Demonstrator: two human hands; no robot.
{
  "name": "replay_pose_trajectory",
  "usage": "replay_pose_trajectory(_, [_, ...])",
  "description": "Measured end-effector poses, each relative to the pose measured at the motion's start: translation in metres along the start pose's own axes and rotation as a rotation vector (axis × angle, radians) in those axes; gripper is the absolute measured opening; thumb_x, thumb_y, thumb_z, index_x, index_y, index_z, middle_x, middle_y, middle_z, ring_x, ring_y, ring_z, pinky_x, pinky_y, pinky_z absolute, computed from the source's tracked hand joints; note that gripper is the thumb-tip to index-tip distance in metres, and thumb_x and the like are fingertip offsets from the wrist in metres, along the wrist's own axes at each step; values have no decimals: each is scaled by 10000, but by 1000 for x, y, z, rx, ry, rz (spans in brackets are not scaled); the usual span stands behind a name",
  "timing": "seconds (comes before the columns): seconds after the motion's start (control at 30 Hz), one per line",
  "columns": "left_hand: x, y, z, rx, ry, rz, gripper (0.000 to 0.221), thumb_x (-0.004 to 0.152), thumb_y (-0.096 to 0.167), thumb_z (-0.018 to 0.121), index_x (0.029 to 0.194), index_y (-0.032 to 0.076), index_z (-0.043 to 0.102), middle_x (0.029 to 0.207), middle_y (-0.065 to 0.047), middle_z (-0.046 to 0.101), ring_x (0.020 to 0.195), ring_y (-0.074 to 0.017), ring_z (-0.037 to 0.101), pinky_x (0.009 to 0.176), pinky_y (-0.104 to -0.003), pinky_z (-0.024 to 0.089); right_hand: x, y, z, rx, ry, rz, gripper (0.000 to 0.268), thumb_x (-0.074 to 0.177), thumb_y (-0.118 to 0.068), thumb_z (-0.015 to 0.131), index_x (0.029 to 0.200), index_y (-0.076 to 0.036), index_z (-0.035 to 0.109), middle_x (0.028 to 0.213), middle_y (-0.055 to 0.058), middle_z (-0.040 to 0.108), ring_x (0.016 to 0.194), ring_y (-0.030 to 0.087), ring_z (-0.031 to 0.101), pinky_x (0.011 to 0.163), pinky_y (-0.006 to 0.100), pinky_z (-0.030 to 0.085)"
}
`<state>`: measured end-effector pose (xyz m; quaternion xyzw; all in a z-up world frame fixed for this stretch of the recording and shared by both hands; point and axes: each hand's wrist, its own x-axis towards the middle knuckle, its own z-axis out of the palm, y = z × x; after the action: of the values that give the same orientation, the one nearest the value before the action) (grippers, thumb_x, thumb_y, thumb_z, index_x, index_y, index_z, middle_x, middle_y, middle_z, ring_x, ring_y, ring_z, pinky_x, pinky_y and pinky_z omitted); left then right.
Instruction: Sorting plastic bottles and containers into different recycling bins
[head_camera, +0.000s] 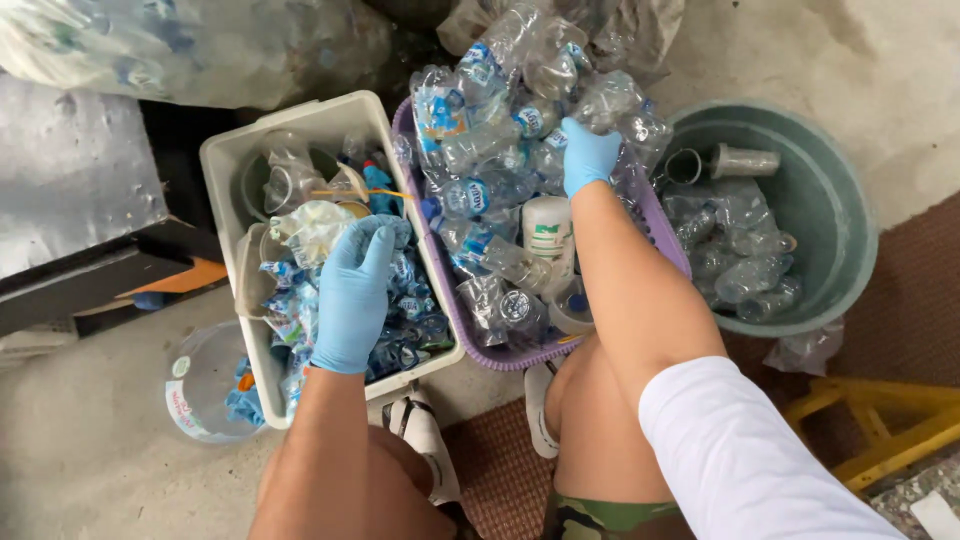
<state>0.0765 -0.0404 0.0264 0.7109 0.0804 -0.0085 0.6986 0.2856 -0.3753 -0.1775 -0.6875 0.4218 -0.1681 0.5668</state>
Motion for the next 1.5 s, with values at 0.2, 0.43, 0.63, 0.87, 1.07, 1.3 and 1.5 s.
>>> replay_pose_trajectory(0.2, [-21, 22, -24, 178, 58, 53, 164, 1040, 233, 625, 1136, 134, 714, 988, -29, 729, 921, -100, 613, 899, -315, 545, -66, -73, -44, 283, 165, -94, 810, 636, -278, 941, 1322, -52, 574, 1310, 200, 644, 1279, 328, 631, 1095, 415, 529])
replay_pose_trajectory(0.43, [-35, 34, -29, 90, 126, 133, 147, 1018, 214, 636, 1112, 138, 720, 977, -33, 746, 907, -109, 645, 853, -314, 559, -216, -163, -84, 628, -229, -177, 525, 814, -232, 856, 1209, -76, 547, 1061, 57, 540, 921, 120, 594, 776, 203, 540])
replay_pose_trajectory(0.63, [-38, 30, -18, -160, 128, 182, 304, 970, 180, 702, 1256, 90, 651, 1159, -93, 724, 1080, -156, 651, 974, -354, 551, -303, -174, -104, 316, -565, -508, 476, 836, -291, 874, 1191, -132, 599, 1089, 10, 607, 1053, 136, 599, 962, 305, 523])
replay_pose_trajectory(0.87, [-42, 47, -30, 42, 309, 345, 1007, 890, 155, 848, 1640, 82, 180, 1673, -200, 66, 1555, -417, 103, 1260, -583, 114, -302, -158, -103, -223, -833, -1215, 582, 606, -197, 917, 1130, -199, 665, 1098, 21, 660, 1125, 258, 661, 1000, 413, 513])
replay_pose_trajectory(1.07, [-19, 18, -47, 526, -22, 399, 564, 879, 459, 803, 1316, 128, 673, 1147, -88, 745, 1138, -243, 690, 998, -388, 535, -323, -173, -130, -640, -1032, -1447, 577, 709, -169, 794, 1245, -172, 581, 1282, 39, 636, 1242, 246, 597, 1136, 444, 303])
replay_pose_trajectory(1.3, [-48, 12, -57, 354, -365, 4, 759, 747, 369, 887, 1369, 22, 624, 1289, -179, 709, 1285, -346, 617, 1113, -457, 446, -334, -159, -103, -589, -1086, -1522, 434, 768, -42, 663, 1180, -145, 573, 1184, 47, 670, 1171, 243, 637, 1111, 421, 336])
replay_pose_trajectory(1.5, [-9, -25, -44, 174, -157, -13, 697, 773, 324, 895, 1369, 84, 623, 1098, -41, 752, 1076, -189, 693, 1006, -353, 534, -318, -138, -85, -225, -628, -1534, 472, 851, -117, 750, 1298, -204, 629, 1338, 3, 620, 1286, 210, 568, 1094, 387, 386])
